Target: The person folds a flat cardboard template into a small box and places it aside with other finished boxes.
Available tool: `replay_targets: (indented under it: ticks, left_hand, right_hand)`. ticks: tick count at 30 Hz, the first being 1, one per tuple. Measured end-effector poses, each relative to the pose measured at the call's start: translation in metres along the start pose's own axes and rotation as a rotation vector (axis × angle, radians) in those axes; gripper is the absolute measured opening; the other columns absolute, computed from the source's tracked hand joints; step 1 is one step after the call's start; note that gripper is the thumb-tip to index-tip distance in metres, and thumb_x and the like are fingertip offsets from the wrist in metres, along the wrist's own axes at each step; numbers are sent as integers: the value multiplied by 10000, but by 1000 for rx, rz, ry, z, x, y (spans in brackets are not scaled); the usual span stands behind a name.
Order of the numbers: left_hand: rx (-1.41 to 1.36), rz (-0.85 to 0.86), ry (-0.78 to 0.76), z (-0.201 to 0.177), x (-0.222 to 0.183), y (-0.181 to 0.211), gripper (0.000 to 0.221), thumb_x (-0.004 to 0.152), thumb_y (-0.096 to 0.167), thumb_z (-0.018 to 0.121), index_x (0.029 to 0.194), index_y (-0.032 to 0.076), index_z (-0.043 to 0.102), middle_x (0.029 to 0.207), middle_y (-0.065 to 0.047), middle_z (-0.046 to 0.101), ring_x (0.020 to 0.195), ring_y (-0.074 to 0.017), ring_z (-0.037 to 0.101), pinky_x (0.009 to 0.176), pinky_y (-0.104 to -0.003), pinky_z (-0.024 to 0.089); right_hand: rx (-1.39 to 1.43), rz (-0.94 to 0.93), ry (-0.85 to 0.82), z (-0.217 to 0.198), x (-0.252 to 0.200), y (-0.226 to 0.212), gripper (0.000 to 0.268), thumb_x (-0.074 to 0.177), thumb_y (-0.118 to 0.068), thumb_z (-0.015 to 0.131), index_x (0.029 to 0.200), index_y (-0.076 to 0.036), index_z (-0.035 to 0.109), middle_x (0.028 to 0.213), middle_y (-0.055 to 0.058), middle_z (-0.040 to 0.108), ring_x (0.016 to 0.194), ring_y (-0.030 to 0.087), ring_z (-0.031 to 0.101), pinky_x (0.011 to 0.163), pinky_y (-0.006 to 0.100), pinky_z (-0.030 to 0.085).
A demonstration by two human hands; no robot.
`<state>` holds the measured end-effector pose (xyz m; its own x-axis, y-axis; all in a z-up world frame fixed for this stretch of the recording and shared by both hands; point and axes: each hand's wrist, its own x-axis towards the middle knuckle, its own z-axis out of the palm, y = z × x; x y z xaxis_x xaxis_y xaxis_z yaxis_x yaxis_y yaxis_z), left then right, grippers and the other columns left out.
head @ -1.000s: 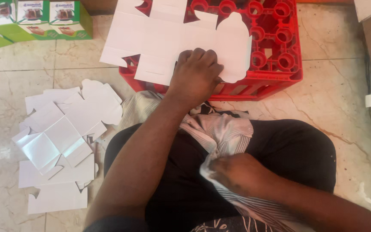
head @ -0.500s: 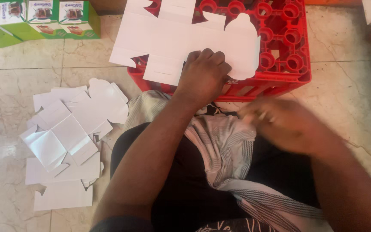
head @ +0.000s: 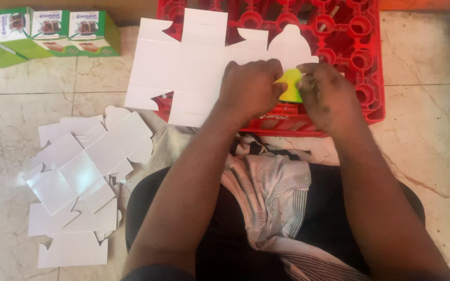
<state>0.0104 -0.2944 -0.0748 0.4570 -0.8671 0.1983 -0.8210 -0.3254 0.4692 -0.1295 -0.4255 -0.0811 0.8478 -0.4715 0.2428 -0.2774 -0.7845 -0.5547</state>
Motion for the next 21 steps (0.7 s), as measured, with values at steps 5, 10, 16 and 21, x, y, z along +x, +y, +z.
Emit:
replay_targets:
  ticks: [5, 10, 16, 21]
  left_hand:
    - [119, -42, -54, 14, 2, 3, 265, 825, 300, 719, 988, 107, 640, 944, -56, 711, 872, -294, 702, 814, -528, 460]
    - [193, -43, 97, 29, -9, 7, 177, 943, 258, 678, 1051, 120, 650, 1113, -58, 660, 1050, -287, 645, 874, -513, 476]
    - [282, -65, 122, 13, -14, -8, 425, 861, 450, 691, 1182, 172, 674, 1445, -67, 486, 1351, -298, 407, 1073, -757, 262]
    - [183, -185, -68, -14, -27, -34, 572, 896, 631, 583, 1392, 347, 586, 1620, -70, 305, 1519, -275, 181, 1152, -766, 63]
  right_hand:
    - [-334, -278, 194, 17, -17, -17, 152, 1012, -80, 686, 1156, -31, 681, 1183, 114, 695, 1105, 327, 676, 955, 446, 539]
    - [-400, -297, 52, 30, -37, -25, 595, 970, -264, 691, 1414, 94, 519, 1464, 301, 502, 1365, 463, 533, 1173, 557, 401]
    - [-436, -328, -68, 25, -46, -24, 962, 844, -545, 716, 1484, 116, 436, 1559, 360, 395, 1468, 527, 359, 1173, 691, 192]
    - [-574, -321, -104, 10, -50, -23, 903, 872, -582, 681, 1490, 49, 491, 1577, 284, 433, 1497, 434, 390, 1168, 761, 68]
